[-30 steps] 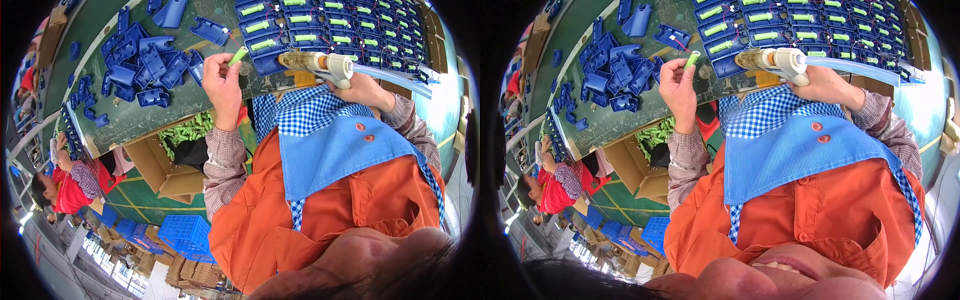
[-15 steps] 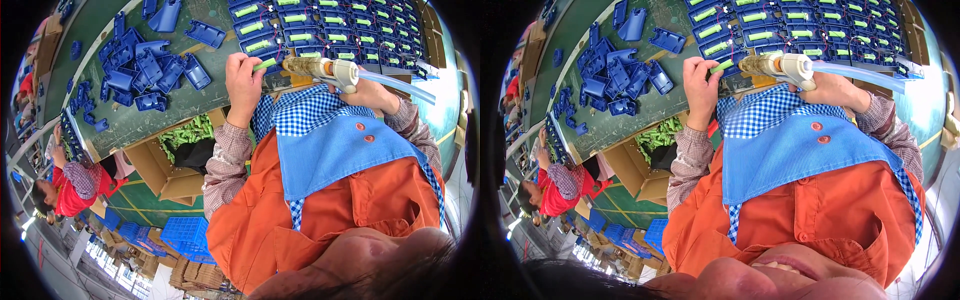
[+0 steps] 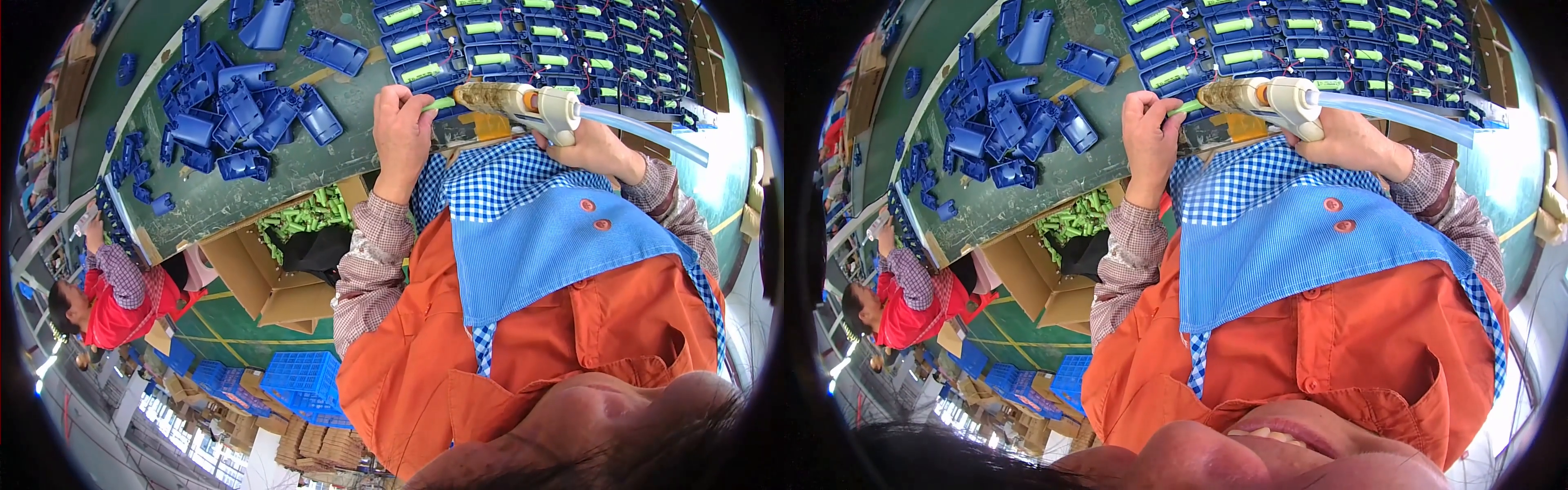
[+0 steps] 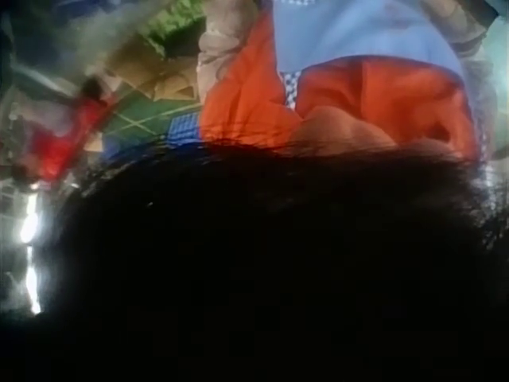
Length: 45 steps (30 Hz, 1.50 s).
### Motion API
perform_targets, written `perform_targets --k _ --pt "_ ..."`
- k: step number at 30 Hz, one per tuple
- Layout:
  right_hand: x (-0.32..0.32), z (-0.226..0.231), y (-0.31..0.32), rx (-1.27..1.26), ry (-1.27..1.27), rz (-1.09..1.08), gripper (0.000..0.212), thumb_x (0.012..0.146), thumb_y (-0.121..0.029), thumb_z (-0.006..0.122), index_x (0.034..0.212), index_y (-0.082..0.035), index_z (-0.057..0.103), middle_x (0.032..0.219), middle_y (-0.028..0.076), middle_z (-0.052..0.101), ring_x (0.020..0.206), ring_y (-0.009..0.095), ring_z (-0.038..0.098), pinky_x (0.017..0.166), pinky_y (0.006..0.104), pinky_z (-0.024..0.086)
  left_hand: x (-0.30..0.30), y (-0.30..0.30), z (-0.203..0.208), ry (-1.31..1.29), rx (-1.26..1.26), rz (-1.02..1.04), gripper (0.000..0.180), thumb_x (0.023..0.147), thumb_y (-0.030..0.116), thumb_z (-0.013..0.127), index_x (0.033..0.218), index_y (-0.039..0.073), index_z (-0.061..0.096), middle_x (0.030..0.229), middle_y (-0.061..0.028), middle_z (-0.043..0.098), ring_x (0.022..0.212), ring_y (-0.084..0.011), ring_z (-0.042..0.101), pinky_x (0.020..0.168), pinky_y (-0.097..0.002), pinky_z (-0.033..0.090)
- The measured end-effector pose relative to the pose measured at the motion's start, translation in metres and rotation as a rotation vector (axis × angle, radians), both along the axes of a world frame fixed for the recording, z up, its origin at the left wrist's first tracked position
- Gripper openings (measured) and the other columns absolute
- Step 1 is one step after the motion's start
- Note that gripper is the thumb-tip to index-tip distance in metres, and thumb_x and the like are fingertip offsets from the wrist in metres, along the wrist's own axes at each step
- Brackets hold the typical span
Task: Using a hot glue gun to attach green plastic inserts into blue plastic housings on an industrial assembly line.
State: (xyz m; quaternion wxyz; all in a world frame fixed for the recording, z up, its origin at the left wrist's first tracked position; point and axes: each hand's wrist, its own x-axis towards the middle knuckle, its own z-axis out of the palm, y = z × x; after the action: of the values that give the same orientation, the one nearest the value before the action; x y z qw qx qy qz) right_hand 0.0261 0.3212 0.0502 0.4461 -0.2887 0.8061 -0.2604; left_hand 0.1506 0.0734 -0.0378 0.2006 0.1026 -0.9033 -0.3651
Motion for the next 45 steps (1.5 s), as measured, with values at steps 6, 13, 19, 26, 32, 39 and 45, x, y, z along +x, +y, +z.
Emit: perform_targets --k 6,13,19,26,32,39,45 --pt "0.007 0.002 0.005 -0.016 0.092 -0.002 0.033 0.083 -0.024 0.059 0.108 -0.003 0.062 0.090 0.016 0.067 0.082 0.028 0.065 0.076 0.0368 0.052 0.003 0.001 -0.002 0.000 0.013 -0.001 0.022 0.065 0.003 0.076 0.085 0.007 0.067 0.089 -0.0058 0.049 0.086 -0.0247 0.052 0.071 -0.0354 0.047" --pt "0.003 -0.006 0.016 0.004 0.117 0.069 0.035 0.083 -0.026 0.059 0.109 -0.002 0.062 0.091 0.018 0.067 0.084 0.029 0.066 0.076 0.0372 0.052 0.002 0.003 0.003 0.039 0.110 0.012 0.024 0.068 0.000 0.074 0.088 0.007 0.065 0.092 -0.0070 0.048 0.084 -0.0236 0.053 0.069 -0.0331 0.047" --pt "0.002 0.010 0.005 0.080 0.027 -0.032 0.031 0.078 -0.012 0.065 0.106 -0.003 0.061 0.094 0.010 0.065 0.087 0.020 0.062 0.078 0.0311 0.050 0.009 -0.002 0.009 0.033 0.249 0.121 0.031 0.071 -0.005 0.069 0.098 0.006 0.059 0.093 -0.0076 0.048 0.070 -0.0174 0.049 0.062 -0.0285 0.044" --pt "0.002 0.007 0.002 -0.163 -0.058 0.057 0.035 0.070 -0.001 0.062 0.105 -0.004 0.061 0.092 0.005 0.067 0.086 0.017 0.063 0.078 0.0294 0.051 0.015 -0.003 0.007 0.067 0.275 0.184 0.032 0.075 -0.004 0.068 0.103 0.003 0.055 0.093 -0.0049 0.049 0.071 -0.0122 0.049 0.067 -0.0258 0.044" --pt "-0.002 0.015 -0.002 -0.195 -0.077 0.032 0.037 0.066 0.001 0.062 0.103 -0.003 0.062 0.092 0.006 0.067 0.088 0.019 0.064 0.080 0.0299 0.052 0.017 0.000 0.003 0.073 0.315 0.126 0.061 0.069 0.005 0.076 0.122 0.002 0.046 0.107 -0.0146 0.047 0.089 -0.0249 0.051 0.081 -0.0336 0.045" --pt "-0.015 0.034 0.016 -0.391 0.053 0.021 0.036 0.065 0.001 0.060 0.101 -0.003 0.064 0.095 0.010 0.068 0.090 0.022 0.065 0.081 0.0325 0.051 0.006 0.020 0.009 0.004 -0.010 -0.027 0.100 0.061 0.014 0.084 0.142 0.000 0.027 0.141 -0.0244 0.032 0.128 -0.0417 0.034 0.107 -0.0460 0.030" --pt "-0.047 0.073 0.062 -0.416 0.188 -0.190 0.031 0.070 -0.006 0.061 0.100 -0.010 0.067 0.090 0.003 0.066 0.082 0.012 0.059 0.076 0.0269 0.048 0.002 0.034 0.013 -0.087 -0.031 -0.019 0.099 0.068 0.022 0.081 0.143 -0.003 0.022 0.146 -0.0294 0.022 0.134 -0.0452 0.025 0.111 -0.0485 0.021"
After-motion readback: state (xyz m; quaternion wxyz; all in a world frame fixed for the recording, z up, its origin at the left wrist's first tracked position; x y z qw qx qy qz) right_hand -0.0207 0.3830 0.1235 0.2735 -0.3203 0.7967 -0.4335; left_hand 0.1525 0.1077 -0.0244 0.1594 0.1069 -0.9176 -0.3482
